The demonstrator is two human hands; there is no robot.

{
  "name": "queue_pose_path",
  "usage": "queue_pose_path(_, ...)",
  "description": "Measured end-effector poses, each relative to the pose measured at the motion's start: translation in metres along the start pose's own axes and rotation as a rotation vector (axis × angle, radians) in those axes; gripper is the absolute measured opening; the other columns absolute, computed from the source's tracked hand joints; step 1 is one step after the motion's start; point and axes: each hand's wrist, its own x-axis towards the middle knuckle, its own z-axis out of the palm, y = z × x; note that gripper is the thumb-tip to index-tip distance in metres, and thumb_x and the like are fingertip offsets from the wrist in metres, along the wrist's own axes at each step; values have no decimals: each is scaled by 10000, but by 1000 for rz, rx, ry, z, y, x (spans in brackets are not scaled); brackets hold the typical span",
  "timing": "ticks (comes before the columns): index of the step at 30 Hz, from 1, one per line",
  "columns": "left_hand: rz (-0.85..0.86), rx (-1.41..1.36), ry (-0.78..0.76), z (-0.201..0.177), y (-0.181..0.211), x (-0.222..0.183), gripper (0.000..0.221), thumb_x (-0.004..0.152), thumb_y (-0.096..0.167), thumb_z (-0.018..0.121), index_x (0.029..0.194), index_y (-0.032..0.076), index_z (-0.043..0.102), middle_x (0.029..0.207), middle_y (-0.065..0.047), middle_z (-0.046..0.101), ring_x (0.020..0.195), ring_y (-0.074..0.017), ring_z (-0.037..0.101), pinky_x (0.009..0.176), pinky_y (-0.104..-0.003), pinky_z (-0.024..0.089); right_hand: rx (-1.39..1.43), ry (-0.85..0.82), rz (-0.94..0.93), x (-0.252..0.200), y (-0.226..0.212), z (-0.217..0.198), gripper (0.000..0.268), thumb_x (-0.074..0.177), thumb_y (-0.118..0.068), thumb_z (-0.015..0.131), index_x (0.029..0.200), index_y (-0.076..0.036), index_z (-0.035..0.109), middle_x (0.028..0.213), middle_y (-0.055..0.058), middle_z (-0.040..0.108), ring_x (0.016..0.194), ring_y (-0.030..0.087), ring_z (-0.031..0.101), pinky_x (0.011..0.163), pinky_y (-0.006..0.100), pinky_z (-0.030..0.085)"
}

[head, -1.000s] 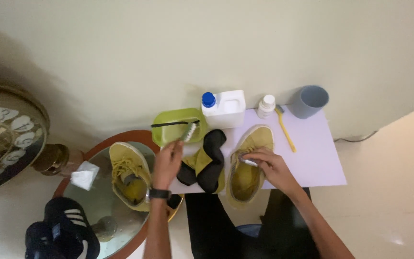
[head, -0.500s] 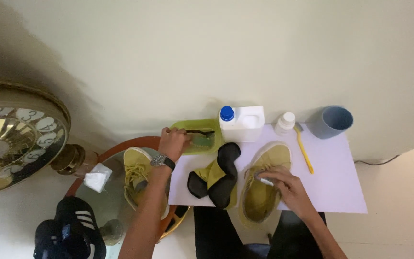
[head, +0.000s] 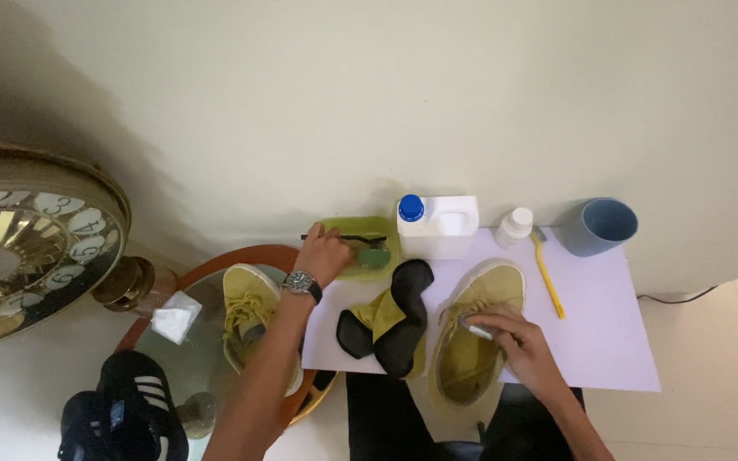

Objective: Cleaning a yellow sneaker with a brush and applying a yellow repair strip to the sole.

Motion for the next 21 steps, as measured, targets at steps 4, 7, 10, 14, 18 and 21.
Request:
queue_pose_path(4,-59,-240,155,-26,-7,-16,292,964,364,611,680,301,644,677,79,569,823,-161,596,834,-384,297,-8,-4,35,-1,0,-1,418,929,20,456,1116,-72,818,1169,118,774,1179,271,652,1042,394,455)
queue_pose_path(7,-63,-411,205,-33,-12,-32,272,1026,349,594,1069,179,802,1002,0,763,891,-229,686,823,-443,418,4,1,5,-3,3,-1,419,934,53,468,1142,-82,806,1192,98,778,1189,264,638,1066,407,448)
queue_pose_path(10,-190,-584,188,-58,-8,-49,319,1024,330,589,1110,103,796,982,-79,744,760,-323,709,651,-476,535,-31,-11,-21,-2,8,-1,391,971,-23,458,1136,-94,805,1188,105,765,1166,258,658,1029,387,466)
queue_pose_path(14,-374,-889,248,-63,17,-75,261,1002,124,561,1180,89,749,1058,-116,747,818,-255,681,680,-393,538,-56,26,25,-4,3,1,378,946,30,505,1125,-95,814,1182,87,780,1189,258,653,1072,410,465)
queue_pose_path(18,-337,-835,409,-34,38,-87,353,1062,182,484,1310,6,664,1000,-171,647,922,-355,671,758,-434,517,-81,-2,43,-1,-4,-1,369,953,-1,528,1162,-133,802,1231,85,776,1228,272,644,1090,445,444)
queue_pose_path(21,-419,-697,429,-39,55,-94,394,1076,226,470,1376,6,599,1056,-158,565,945,-390,628,784,-461,491,-102,-92,-134,-3,3,-7,583,716,51,539,1233,-128,743,1257,94,737,1220,280,624,1106,455,388)
